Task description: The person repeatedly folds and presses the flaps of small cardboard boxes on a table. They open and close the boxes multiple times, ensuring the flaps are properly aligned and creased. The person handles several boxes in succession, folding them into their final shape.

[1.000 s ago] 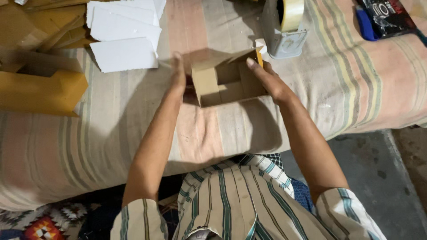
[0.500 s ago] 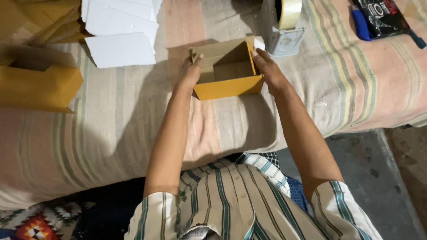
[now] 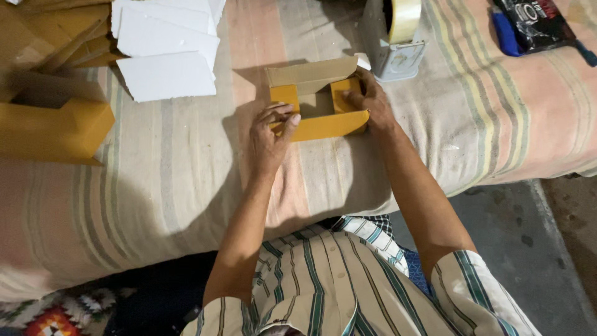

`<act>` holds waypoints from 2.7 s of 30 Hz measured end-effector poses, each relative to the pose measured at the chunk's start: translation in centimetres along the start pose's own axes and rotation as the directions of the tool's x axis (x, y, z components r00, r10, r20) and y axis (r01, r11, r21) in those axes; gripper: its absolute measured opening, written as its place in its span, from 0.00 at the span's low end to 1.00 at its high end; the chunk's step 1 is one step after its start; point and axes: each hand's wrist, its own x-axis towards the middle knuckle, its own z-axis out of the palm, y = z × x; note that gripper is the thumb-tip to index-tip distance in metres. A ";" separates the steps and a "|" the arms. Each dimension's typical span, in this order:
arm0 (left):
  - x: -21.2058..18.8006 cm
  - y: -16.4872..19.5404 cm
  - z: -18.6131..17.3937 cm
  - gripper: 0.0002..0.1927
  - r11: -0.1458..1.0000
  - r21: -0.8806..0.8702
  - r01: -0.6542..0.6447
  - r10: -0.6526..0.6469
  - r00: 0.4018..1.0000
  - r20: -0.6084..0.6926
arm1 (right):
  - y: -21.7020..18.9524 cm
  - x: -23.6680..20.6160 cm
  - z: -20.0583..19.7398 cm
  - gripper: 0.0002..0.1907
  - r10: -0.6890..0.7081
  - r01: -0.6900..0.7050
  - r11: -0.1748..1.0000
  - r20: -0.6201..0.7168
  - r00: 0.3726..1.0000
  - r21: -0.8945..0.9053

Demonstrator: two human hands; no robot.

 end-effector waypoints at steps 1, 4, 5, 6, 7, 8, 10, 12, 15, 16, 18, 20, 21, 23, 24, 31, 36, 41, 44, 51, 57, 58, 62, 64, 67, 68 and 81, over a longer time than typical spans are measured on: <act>0.1 -0.3 0.0 0.16 0.994 0.074 -0.086 0.085 0.996 0.019 | 0.1 -0.1 0.4 0.33 -0.009 0.009 0.992 0.004 1.000 0.129; 0.7 -1.1 0.2 0.19 0.996 0.012 0.084 -0.085 0.996 0.020 | -0.3 -0.7 0.7 0.34 -0.083 0.053 0.907 0.054 0.995 0.417; 0.8 -1.2 0.4 0.20 0.985 0.003 0.171 -0.171 0.985 0.004 | -0.5 -1.0 0.6 0.37 -0.136 0.073 0.885 0.106 0.985 0.459; 1.0 -1.3 0.6 0.21 0.968 -0.007 0.250 -0.250 0.968 -0.011 | -0.8 -1.3 0.5 0.41 -0.197 0.095 0.860 0.154 0.968 0.502; 1.4 -1.4 0.9 0.22 0.945 -0.018 0.325 -0.325 0.945 -0.022 | -0.9 -1.5 0.6 0.40 -0.176 0.078 0.859 0.148 0.973 0.505; 1.7 -1.5 1.4 0.23 0.948 0.062 0.312 -0.309 0.950 -0.049 | -1.0 -1.6 0.6 0.40 -0.147 0.056 0.860 0.142 0.979 0.508; 2.8 -1.6 2.2 0.27 0.931 0.224 0.288 -0.272 0.957 -0.101 | -0.9 -1.8 0.7 0.40 -0.154 0.105 0.924 0.106 0.982 0.368; 4.2 -1.9 2.6 0.48 0.933 0.309 0.186 -0.154 0.980 -0.126 | -0.4 -1.7 0.7 0.42 -0.242 0.239 0.970 0.070 0.968 0.048; 5.3 -2.5 2.7 0.61 0.858 0.513 -0.027 0.055 0.998 -0.040 | 0.8 -1.2 0.6 0.31 -0.231 0.234 0.968 -0.035 0.972 0.091; 5.5 -2.7 2.6 0.62 0.809 0.577 -0.113 0.124 0.992 0.020 | 1.1 -1.0 0.3 0.29 -0.225 0.230 0.971 -0.075 0.971 0.061; 5.4 -3.2 2.3 0.51 0.860 0.483 -0.165 0.140 0.986 0.088 | 1.9 -1.0 0.0 0.26 -0.199 0.203 0.979 -0.150 0.968 0.010; 5.0 -3.6 2.3 0.40 0.863 0.477 -0.165 0.098 0.982 0.161 | 2.5 -1.1 -0.2 0.20 -0.235 0.216 0.970 -0.206 0.950 -0.111; 4.8 -3.8 2.3 0.33 0.841 0.522 -0.143 0.041 0.979 0.201 | 2.7 -1.2 -0.2 0.17 -0.259 0.223 0.960 -0.230 0.938 -0.170; 4.2 -4.0 2.3 0.27 0.830 0.542 -0.131 -0.014 0.967 0.256 | 2.7 -1.3 -0.1 0.14 -0.312 0.263 0.942 -0.254 0.915 -0.209; 3.9 -4.0 2.4 0.26 0.845 0.516 -0.141 -0.005 0.962 0.272 | 2.6 -1.3 -0.1 0.15 -0.337 0.282 0.932 -0.263 0.904 -0.226; 2.7 -4.2 2.0 0.36 0.742 0.615 -0.268 0.013 0.922 0.387 | -1.3 -0.3 -0.4 0.28 -0.142 0.107 0.410 0.052 0.988 -0.906; 2.7 -5.1 2.5 0.41 0.753 0.623 -0.212 -0.065 0.918 0.391 | -1.9 2.3 5.6 0.46 0.125 -0.078 0.052 -0.071 0.990 -0.996; 3.2 -5.6 3.4 0.44 0.809 0.586 0.046 -0.296 0.893 0.339 | -0.4 5.1 11.2 0.40 0.203 0.168 -0.026 0.159 0.966 -0.985; 3.4 -5.5 3.4 0.47 0.832 0.540 0.127 -0.334 0.892 0.304 | -0.2 5.5 11.4 0.38 0.157 0.218 0.033 0.221 0.963 -0.975; 4.2 -6.2 4.1 0.46 0.758 0.625 0.186 -0.445 0.849 0.286 | -2.0 3.1 6.1 0.37 0.159 0.070 0.174 0.098 0.982 -0.982; 7.6 -7.8 4.5 0.47 0.690 0.669 0.276 -0.495 0.854 0.159 | -1.5 -0.1 2.8 0.35 -0.021 -0.130 0.363 -0.148 0.989 -0.923; 8.3 -7.5 4.5 0.49 0.626 0.707 0.330 -0.603 0.779 0.171 | -1.3 -0.5 2.6 0.35 -0.057 -0.130 0.382 -0.164 0.985 -0.915; 8.5 -5.7 3.9 0.55 0.767 0.494 0.410 -0.560 0.804 0.203 | -0.7 -2.2 2.7 0.33 -0.191 -0.067 0.527 -0.195 0.962 -0.847; 8.0 -4.5 3.6 0.63 0.821 0.455 0.344 -0.437 0.892 0.115 | -0.6 -3.1 2.6 0.33 -0.333 0.071 0.596 -0.166 0.928 -0.800; 6.0 -3.5 2.8 0.52 0.875 0.203 0.439 -0.469 0.872 0.137 | -0.5 -4.3 2.6 0.38 -0.562 0.298 0.597 -0.124 0.818 -0.745; 5.2 -3.5 2.7 0.50 0.900 0.120 0.418 -0.431 0.894 0.119 | -0.5 -4.5 2.6 0.41 -0.577 0.301 0.597 -0.137 0.805 -0.744; 5.2 -4.5 0.7 0.35 0.813 0.039 0.581 -0.582 0.811 0.061 | 0.1 0.0 2.6 0.39 -0.221 0.089 0.783 -0.141 0.965 -0.615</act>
